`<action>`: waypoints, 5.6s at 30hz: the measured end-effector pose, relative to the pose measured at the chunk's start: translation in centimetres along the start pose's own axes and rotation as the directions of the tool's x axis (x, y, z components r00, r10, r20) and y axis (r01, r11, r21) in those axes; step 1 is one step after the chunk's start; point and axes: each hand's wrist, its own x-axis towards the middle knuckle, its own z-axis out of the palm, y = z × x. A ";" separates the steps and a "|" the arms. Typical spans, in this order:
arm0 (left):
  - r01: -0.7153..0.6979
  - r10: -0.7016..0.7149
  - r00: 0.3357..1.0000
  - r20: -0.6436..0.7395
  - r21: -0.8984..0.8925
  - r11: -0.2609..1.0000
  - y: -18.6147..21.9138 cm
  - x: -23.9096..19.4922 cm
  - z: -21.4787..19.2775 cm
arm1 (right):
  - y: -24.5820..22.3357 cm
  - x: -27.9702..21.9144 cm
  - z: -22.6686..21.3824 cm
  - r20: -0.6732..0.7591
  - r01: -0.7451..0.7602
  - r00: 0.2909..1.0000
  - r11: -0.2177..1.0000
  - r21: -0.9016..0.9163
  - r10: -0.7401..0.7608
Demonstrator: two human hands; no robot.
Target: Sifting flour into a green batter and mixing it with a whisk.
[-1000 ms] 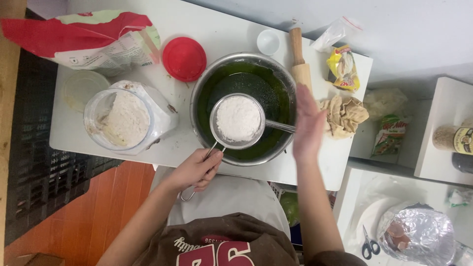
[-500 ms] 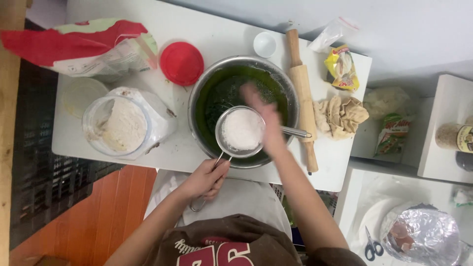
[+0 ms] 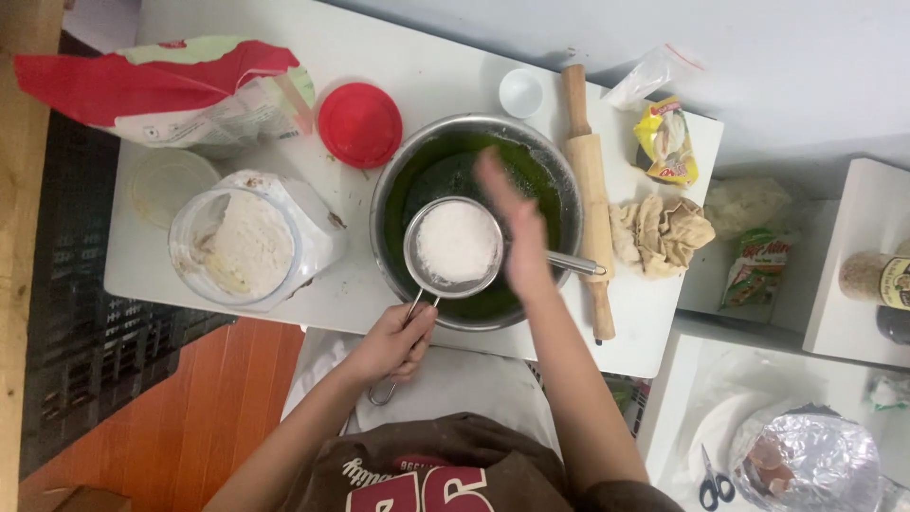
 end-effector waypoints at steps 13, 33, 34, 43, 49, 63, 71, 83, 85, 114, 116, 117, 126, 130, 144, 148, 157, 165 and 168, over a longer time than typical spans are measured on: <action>-0.062 0.062 0.997 0.047 0.003 0.998 0.8 0.0 0.1 | -1.3 1.8 0.0 0.139 0.045 0.990 0.997 -0.059 -0.037; -0.006 -0.004 0.998 -0.064 -0.157 0.988 4.6 0.3 2.3 | -2.3 5.1 0.8 0.046 0.059 0.997 0.994 0.091 -0.063; -0.005 -0.007 0.997 -0.074 -0.161 0.987 4.6 0.0 2.0 | -2.4 4.7 1.0 0.053 0.054 0.997 0.994 0.098 -0.059; -0.013 0.017 0.995 -0.095 0.050 0.999 6.3 0.3 1.8 | -3.2 4.5 -0.7 0.064 -0.175 0.980 0.660 0.731 0.189; 0.067 -0.068 0.997 -0.022 -0.030 0.997 8.1 -0.5 3.8 | -4.2 2.6 0.4 0.453 -0.465 0.877 0.046 0.884 0.162; -0.009 0.007 0.998 -0.063 -0.036 0.999 9.2 -2.6 3.7 | -3.3 -3.0 -3.6 0.312 -0.353 0.889 0.069 0.933 0.335; 0.073 -0.079 0.995 0.061 0.096 0.993 7.6 -1.5 4.8 | -2.0 -2.3 0.5 0.151 -0.175 0.956 0.075 0.982 0.253; 0.028 -0.022 0.997 -0.071 0.087 0.996 8.8 -1.8 3.4 | -2.0 -6.0 -0.7 0.192 -0.188 0.954 -0.039 0.981 0.229; 0.033 -0.027 0.997 -0.068 0.083 0.996 8.9 -2.1 3.2 | -2.5 -5.7 -1.5 0.145 -0.136 0.967 -0.058 0.989 0.207; 0.029 -0.038 0.998 0.041 0.202 0.979 6.1 -1.8 3.8 | -5.5 -5.7 2.0 -0.022 -0.251 0.737 0.303 0.919 0.676; 0.022 -0.038 0.997 0.067 0.220 0.975 6.3 -2.0 3.5 | -4.0 -5.7 1.8 -0.042 -0.241 0.772 0.352 0.905 0.635; 0.024 -0.050 0.994 0.101 0.238 0.971 6.3 -2.1 3.6 | -3.2 -5.9 1.5 -0.070 -0.222 0.798 0.400 0.889 0.598; 0.063 -0.088 0.991 0.102 0.227 0.972 5.5 -1.5 3.3 | -2.5 -5.7 1.2 -0.052 -0.249 0.782 0.388 0.887 0.621; 0.080 -0.105 0.986 0.126 0.195 0.978 5.3 -1.4 3.2 | -3.0 -5.0 1.3 -0.057 -0.283 0.750 0.397 0.873 0.659; 0.000 0.005 1.000 -0.012 0.355 0.935 4.6 -0.7 4.1 | -2.9 -4.5 1.0 -0.086 -0.415 0.648 0.446 0.793 0.756; -0.051 0.043 0.999 0.034 0.280 0.959 4.8 -0.8 4.0 | -2.6 -4.5 1.0 -0.130 -0.411 0.644 0.484 0.772 0.754; 0.027 -0.033 0.999 0.014 0.330 0.943 4.8 -0.4 3.5 | -2.0 -4.6 1.2 -0.155 -0.410 0.675 0.542 0.734 0.721; -0.005 -0.005 1.000 0.027 0.338 0.941 4.6 -0.2 3.1 | -1.3 -4.7 1.0 -0.137 -0.375 0.709 0.535 0.757 0.692; 0.013 0.024 0.997 -0.071 0.471 0.882 7.0 -1.7 4.2 | -2.2 -4.9 0.4 -0.013 -0.352 0.731 0.393 0.850 0.682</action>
